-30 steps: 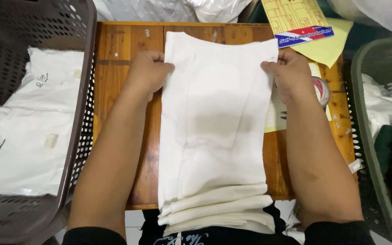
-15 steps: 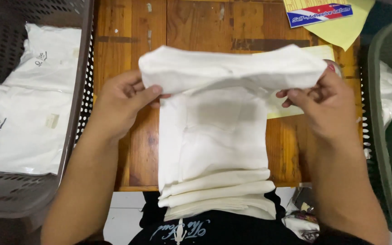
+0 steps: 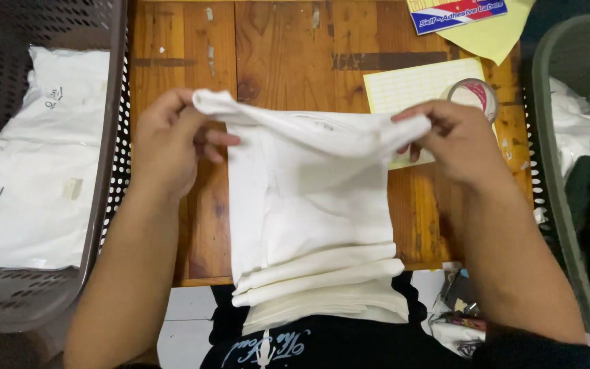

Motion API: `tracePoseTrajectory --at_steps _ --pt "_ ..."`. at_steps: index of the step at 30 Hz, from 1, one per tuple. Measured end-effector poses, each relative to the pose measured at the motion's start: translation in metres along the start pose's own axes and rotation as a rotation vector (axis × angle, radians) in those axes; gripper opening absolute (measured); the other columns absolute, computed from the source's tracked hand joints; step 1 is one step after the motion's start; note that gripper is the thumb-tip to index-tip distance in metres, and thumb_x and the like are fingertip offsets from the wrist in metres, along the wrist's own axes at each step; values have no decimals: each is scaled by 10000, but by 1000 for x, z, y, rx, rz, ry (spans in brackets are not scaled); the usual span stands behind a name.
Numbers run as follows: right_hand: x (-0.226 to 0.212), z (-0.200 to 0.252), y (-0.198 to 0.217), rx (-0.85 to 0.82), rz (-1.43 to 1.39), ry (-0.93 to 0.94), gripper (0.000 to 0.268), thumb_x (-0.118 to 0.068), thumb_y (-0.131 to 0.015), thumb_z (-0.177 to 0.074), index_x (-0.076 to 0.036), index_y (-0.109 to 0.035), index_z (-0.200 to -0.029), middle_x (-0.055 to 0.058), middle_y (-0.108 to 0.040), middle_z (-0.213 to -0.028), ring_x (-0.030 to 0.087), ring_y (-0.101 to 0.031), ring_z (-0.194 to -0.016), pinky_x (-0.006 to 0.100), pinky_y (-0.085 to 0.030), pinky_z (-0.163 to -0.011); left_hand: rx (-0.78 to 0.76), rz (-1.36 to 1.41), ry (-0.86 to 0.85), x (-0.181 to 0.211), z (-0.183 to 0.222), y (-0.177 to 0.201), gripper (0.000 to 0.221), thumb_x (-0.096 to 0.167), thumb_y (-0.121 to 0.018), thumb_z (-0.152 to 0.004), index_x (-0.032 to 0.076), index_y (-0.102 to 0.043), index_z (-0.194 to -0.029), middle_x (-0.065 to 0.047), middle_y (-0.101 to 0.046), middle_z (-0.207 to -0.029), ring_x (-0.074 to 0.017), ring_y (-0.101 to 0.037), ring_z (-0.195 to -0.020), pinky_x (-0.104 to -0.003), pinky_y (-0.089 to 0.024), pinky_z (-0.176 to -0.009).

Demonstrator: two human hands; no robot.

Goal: A person folds a white t-shirt on a wooden table and uses a thread nipper to trim loose threads.

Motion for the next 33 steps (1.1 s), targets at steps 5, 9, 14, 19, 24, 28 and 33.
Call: tracePoseTrajectory --at_steps 5,9,14,19,24,28,33 --pt "11 -63 -2 169 -414 -293 149 -115 -571 -854 -72 -507 -727 47 -437 -510 93 -434 -389 193 -260 -324 109 39 182 5 -54 -20 93 72 -382 -872 78 -469 -839 -56 -508 -723 -157 -660 -559 -177 -379 -304" --pt "14 -93 -3 194 -396 -406 93 -169 -577 -843 -85 -539 -846 14 -475 -567 61 -478 -430 174 -257 -334 146 -5 255 -11 -94 -23 154 146 -420 -840 83 -497 -958 -70 -532 -776 -155 -662 -586 -171 -364 -305" --pt "7 -103 -1 172 -382 -467 97 -129 -567 -801 -79 -556 -883 31 -466 -544 63 -412 -406 176 -230 -335 147 -50 238 1 -90 -28 112 105 -414 -819 99 -496 -894 -15 -498 -877 -119 -608 -519 -176 -296 -318" --pt "16 -111 -4 167 -356 -407 73 -82 -611 -790 -97 -551 -750 3 -404 -464 47 -358 -386 164 -241 -349 146 -59 219 -1 -90 -27 72 115 -426 -836 112 -490 -868 -3 -485 -814 -117 -608 -508 -176 -292 -315" --pt "7 -111 -10 229 -350 -435 272 -39 -675 -687 -118 -584 -930 -60 -510 -561 25 -391 -413 153 -320 -384 140 -59 205 -2 -91 -28 61 136 -461 -845 119 -507 -882 -2 -537 -836 -109 -586 -488 -183 -299 -320" --pt "3 -110 -10 232 -428 -395 299 2 -664 -692 -113 -574 -953 -89 -399 -464 21 -426 -437 145 -420 -451 131 -45 196 -1 -92 -27 103 148 -506 -803 111 -514 -898 -17 -582 -873 -109 -587 -476 -179 -276 -302" --pt "8 -112 -6 131 -390 -432 232 -77 -647 -726 -102 -593 -950 -19 -600 -695 -1 -380 -396 118 -404 -439 96 -33 208 -4 -96 -23 169 95 -579 -766 84 -569 -934 -16 -589 -866 -92 -602 -538 -157 -296 -325"
Point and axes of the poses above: each hand's wrist, its own z-axis away from the middle knuckle, its own y-axis out of the back of the hand, x = y × z, the point moved 2 cm from there along -z, towards the middle knuckle
